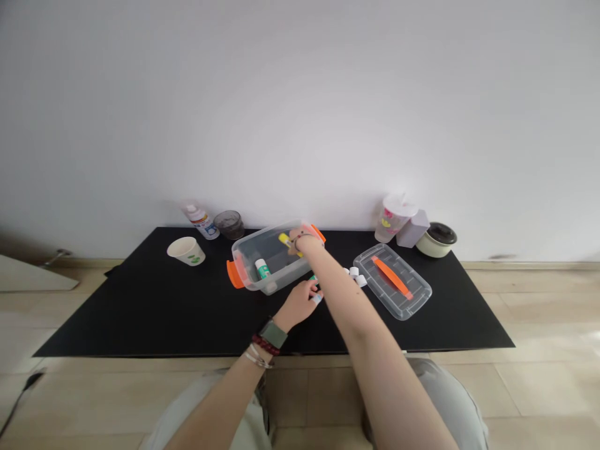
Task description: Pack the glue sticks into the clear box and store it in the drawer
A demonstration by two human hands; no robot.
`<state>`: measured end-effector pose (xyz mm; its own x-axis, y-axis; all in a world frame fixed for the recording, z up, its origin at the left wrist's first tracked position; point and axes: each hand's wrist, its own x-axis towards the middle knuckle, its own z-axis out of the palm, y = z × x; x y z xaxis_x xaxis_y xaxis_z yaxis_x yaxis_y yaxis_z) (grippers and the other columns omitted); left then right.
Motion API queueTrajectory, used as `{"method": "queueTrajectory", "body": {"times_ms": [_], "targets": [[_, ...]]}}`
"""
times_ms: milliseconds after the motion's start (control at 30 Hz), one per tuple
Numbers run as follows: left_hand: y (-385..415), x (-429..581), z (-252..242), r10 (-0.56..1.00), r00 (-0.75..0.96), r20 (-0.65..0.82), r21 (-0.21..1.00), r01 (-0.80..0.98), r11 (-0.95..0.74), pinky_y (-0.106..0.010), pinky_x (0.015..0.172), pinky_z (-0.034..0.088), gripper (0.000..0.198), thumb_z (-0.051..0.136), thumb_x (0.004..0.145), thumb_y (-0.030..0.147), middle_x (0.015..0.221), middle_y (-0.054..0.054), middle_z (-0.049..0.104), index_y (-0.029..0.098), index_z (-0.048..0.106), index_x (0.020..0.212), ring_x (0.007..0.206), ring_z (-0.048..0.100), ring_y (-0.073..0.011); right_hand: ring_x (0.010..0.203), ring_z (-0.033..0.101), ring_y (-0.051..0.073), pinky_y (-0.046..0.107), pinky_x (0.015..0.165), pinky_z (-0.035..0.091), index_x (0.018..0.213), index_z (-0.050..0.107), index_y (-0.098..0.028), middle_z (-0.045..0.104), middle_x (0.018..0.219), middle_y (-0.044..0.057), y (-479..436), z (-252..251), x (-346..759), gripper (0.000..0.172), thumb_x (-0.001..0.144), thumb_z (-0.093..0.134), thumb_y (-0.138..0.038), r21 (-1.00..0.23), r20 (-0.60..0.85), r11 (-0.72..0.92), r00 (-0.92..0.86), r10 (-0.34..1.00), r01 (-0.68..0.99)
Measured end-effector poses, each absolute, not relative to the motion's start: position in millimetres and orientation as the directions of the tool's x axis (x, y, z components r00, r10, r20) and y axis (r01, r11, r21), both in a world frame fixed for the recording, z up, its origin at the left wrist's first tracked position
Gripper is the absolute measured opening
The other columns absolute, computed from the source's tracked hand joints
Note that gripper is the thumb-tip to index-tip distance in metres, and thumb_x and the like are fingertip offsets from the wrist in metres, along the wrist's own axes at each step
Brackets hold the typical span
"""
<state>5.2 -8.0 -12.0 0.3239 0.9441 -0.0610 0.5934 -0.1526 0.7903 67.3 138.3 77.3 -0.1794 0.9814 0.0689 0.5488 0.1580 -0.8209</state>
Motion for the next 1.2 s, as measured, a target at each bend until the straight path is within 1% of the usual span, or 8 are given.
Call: {"method": "queueTrajectory", "body": {"times_ms": [100, 200, 300, 433, 567, 700, 933, 1200], "targets": [[-5.8, -3.0, -2.5, 0.950, 0.277, -0.141, 0.914, 0.404, 0.017, -0.037, 0.082, 0.053, 0.035, 0.052, 0.093, 0.031, 0.109, -0.012, 0.065, 0.014, 0.055, 0.123, 0.087, 0.065, -0.0197, 0.062, 0.065, 0.015, 0.027, 0.063, 0.055, 0.080, 0.056, -0.016, 0.066, 0.070, 0.002, 117.0, 107.5, 116.5, 0.026, 0.065, 0.077, -0.020, -0.773, 0.016, 0.129, -0.185, 0.983, 0.621], [-12.6, -7.3, 10.9, 0.947, 0.315, -0.060, 0.991, 0.133, 0.019, -0.035, 0.085, 0.053, 0.053, 0.055, 0.093, 0.035, 0.131, -0.017, 0.054, 0.018, 0.039, 0.140, 0.105, 0.062, -0.0212, 0.069, 0.068, 0.017, 0.032, 0.065, 0.058, 0.106, 0.049, -0.019, 0.069, 0.084, 0.002, 67.0, 117.9, 168.9, 0.042, 0.072, 0.073, -0.028, -0.888, 0.041, 0.155, -0.262, 0.964, 0.433], [-24.7, -6.9, 20.5, 0.901, 0.434, 0.000, 1.000, 0.004, -0.002, -0.033, 0.081, 0.054, 0.061, 0.056, 0.092, 0.042, 0.136, -0.018, 0.049, 0.021, 0.031, 0.144, 0.109, 0.060, -0.0218, 0.069, 0.069, 0.017, 0.031, 0.063, 0.058, 0.112, 0.041, -0.024, 0.066, 0.081, -0.003, 10.5, 99.3, 193.7, 0.059, 0.068, 0.078, -0.033, -0.940, -0.025, 0.086, -0.316, 0.948, 0.330], [-39.8, -1.3, 21.4, 0.790, 0.607, -0.089, 0.992, 0.123, 0.018, -0.027, 0.060, 0.048, 0.052, 0.048, 0.093, 0.052, 0.104, -0.010, 0.062, 0.017, 0.043, 0.132, 0.073, 0.062, -0.0146, 0.065, 0.065, 0.015, 0.028, 0.060, 0.055, 0.099, 0.047, -0.023, 0.060, 0.073, -0.003, -30.9, 64.3, 186.7, 0.028, 0.090, 0.053, -0.050, -0.941, -0.114, -0.020, -0.260, 0.959, 0.338], [-51.2, 1.8, 19.5, 0.821, 0.545, -0.166, 0.916, 0.394, -0.076, -0.028, 0.059, 0.040, 0.037, 0.039, 0.096, 0.050, 0.075, -0.001, 0.058, 0.017, 0.054, 0.104, 0.061, 0.054, -0.0146, 0.061, 0.052, 0.013, 0.025, 0.055, 0.044, 0.069, 0.044, -0.022, 0.047, 0.064, -0.002, -38.6, 49.6, 175.4, 0.036, 0.092, 0.048, -0.049, -0.803, 0.038, 0.138, -0.180, 0.983, 0.579], [-58.2, 0.0, 22.5, 0.835, 0.539, -0.110, 0.899, 0.412, -0.148, -0.027, 0.058, 0.034, 0.037, 0.037, 0.096, 0.052, 0.068, 0.001, 0.052, 0.020, 0.051, 0.085, 0.061, 0.049, -0.0145, 0.055, 0.039, 0.011, 0.023, 0.049, 0.032, 0.061, 0.036, -0.022, 0.037, 0.058, -0.004, -41.2, 47.5, 174.6, 0.038, 0.088, 0.051, -0.044, -0.812, 0.085, 0.151, -0.141, 0.986, 0.564], [-65.4, 1.9, 29.9, 0.671, 0.662, -0.333, 0.937, 0.155, 0.312, -0.018, 0.039, 0.022, 0.048, 0.046, 0.086, 0.069, 0.058, 0.009, 0.034, 0.021, 0.042, 0.082, 0.045, 0.024, -0.0061, 0.055, 0.035, 0.011, 0.024, 0.049, 0.026, 0.057, 0.037, -0.021, 0.035, 0.052, -0.005, -46.7, 44.5, 175.0, 0.035, 0.084, 0.051, -0.037, -0.840, 0.101, 0.146, -0.114, 0.988, 0.523], [-61.5, -8.7, 47.0, 0.354, 0.872, -0.340, 0.711, -0.008, 0.703, -0.015, 0.036, 0.012, 0.051, 0.052, 0.083, 0.070, 0.054, 0.010, 0.028, 0.019, 0.045, 0.083, 0.043, 0.012, -0.0051, 0.056, 0.038, 0.011, 0.024, 0.051, 0.028, 0.063, 0.044, -0.020, 0.041, 0.055, -0.004, -29.0, 53.4, 210.9, 0.034, 0.087, 0.046, -0.043, -0.864, 0.173, 0.135, 0.034, 0.984, 0.484]]}}
